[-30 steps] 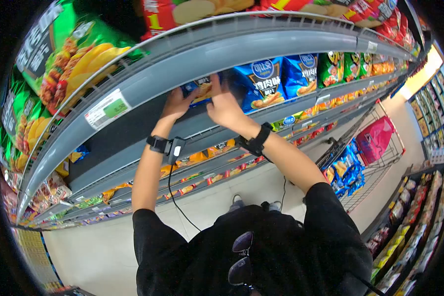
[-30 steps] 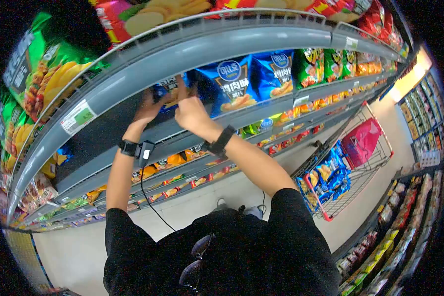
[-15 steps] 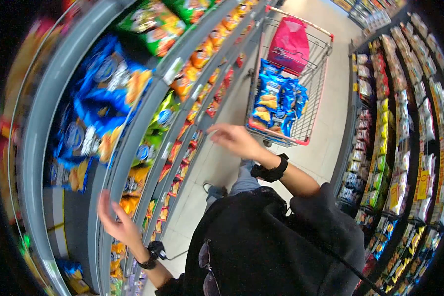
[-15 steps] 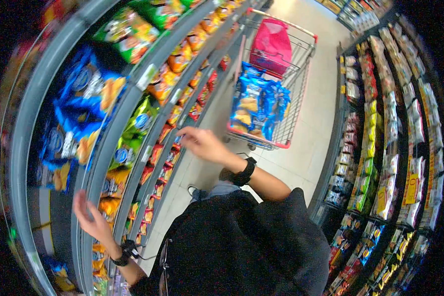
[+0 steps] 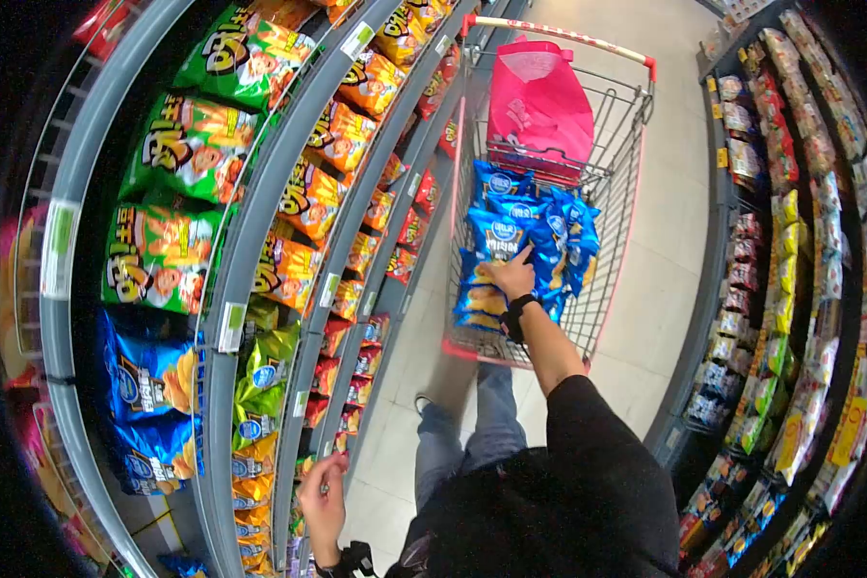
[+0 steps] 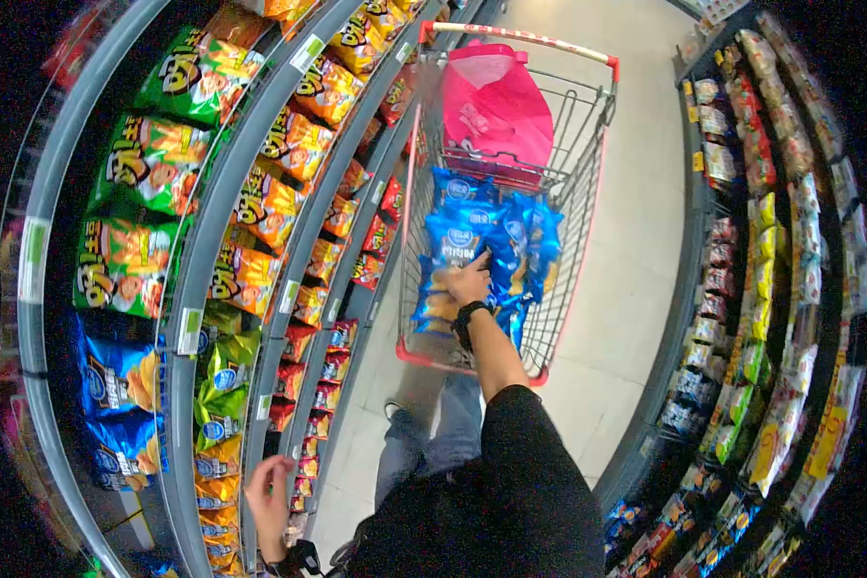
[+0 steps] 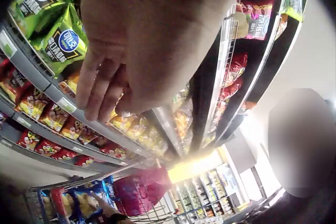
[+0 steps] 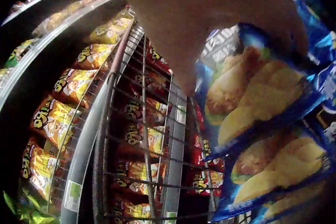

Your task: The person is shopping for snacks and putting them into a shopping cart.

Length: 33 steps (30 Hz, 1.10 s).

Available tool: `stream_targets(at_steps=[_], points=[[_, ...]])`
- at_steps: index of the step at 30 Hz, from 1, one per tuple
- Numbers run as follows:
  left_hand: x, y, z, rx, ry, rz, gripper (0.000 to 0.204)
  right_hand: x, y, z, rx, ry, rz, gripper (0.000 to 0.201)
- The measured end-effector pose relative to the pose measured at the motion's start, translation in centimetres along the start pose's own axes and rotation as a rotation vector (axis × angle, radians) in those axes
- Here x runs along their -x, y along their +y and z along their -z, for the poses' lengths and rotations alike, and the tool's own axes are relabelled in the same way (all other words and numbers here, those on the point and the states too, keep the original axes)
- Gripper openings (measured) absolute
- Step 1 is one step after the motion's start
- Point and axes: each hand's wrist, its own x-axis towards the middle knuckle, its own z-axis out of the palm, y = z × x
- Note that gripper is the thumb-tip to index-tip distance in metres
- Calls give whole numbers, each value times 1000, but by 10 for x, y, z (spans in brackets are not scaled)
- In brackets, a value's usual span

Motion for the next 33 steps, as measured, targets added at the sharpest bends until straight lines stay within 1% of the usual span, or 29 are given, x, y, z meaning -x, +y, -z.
stream_targets(at_steps=[1, 3, 4, 5, 7, 8, 9, 11, 12, 13, 14, 15, 16, 17, 18, 19, 20, 21, 22, 23, 25, 27, 28, 29, 33], points=[[1, 1, -4, 6, 11, 36, 12, -5, -7, -14, -68, 11, 7, 145], [-1, 7, -10, 21, 7, 96, 14, -13, -26, -41, 12, 165, -57, 147], [-3, 11, -13, 33, 14, 121, 14, -16, -29, -46, 9, 162, -108, 147], [-6, 14, -17, 45, 17, 145, 14, -16, -30, -51, 58, 248, -115, 144], [-15, 20, -22, 23, 14, 144, 15, -18, -22, -39, -48, 140, -98, 139], [-19, 25, -22, 6, 4, 143, 15, -15, -22, -35, -59, 180, -85, 134], [-20, 28, -22, -5, -5, 142, 16, -13, -17, -31, -134, 153, -57, 133], [-23, 25, -22, -14, -11, 68, 16, -10, -10, -18, -284, 116, 14, 130], [-29, 30, -22, -10, -22, 39, 16, 3, -14, 4, -316, 35, 17, 126], [-32, 35, -23, -5, -31, 14, 16, 15, -12, 20, -417, -10, 114, 125], [-37, 41, -24, 25, -45, 21, 15, 27, -11, 37, -537, -86, 152, 118], [-43, 64, -25, -50, -56, -44, 16, 57, -22, 75, -655, -168, 190, 112], [-51, 80, -28, -40, -79, -159, 17, 88, -29, 114, -878, -373, 262, 102], [-58, 88, -29, -88, -86, -312, 22, 112, -32, 148, -1101, -585, 311, 93], [-61, 108, -31, -46, -121, -354, 32, 134, -36, 175, -1211, -841, 210, 76], [-62, 118, -36, -31, -113, -480, 44, 153, -36, 192, -1281, -1063, 147, 64], [-62, 136, -35, -32, -169, -552, 54, 179, -40, 216, -1302, -1165, 114, 62], [-61, 144, -36, -5, -216, -594, 65, 200, -42, 230, -1321, -1268, 76, 60], [-58, 152, -36, 7, -249, -669, 77, 207, -39, 222, -1277, -1237, 174, 63], [-53, 156, -34, -44, -249, -742, 90, 223, -43, 222, -1320, -1324, 153, 65], [-40, 157, -26, 27, -206, -784, 97, 257, -59, 212, -1337, -1498, 87, 71], [-23, 156, -8, 81, -133, -776, 98, 290, -72, 201, -1351, -1674, 13, 78], [-16, 149, 2, 71, -69, -786, 98, 306, -79, 194, -1346, -1759, -11, 79], [-8, 150, 17, 102, -12, -821, 86, 321, -86, 188, -1326, -1812, -12, 79], [25, 110, 63, 134, 178, -899, 76, 386, -110, 171, -1204, -1910, 180, 82]])
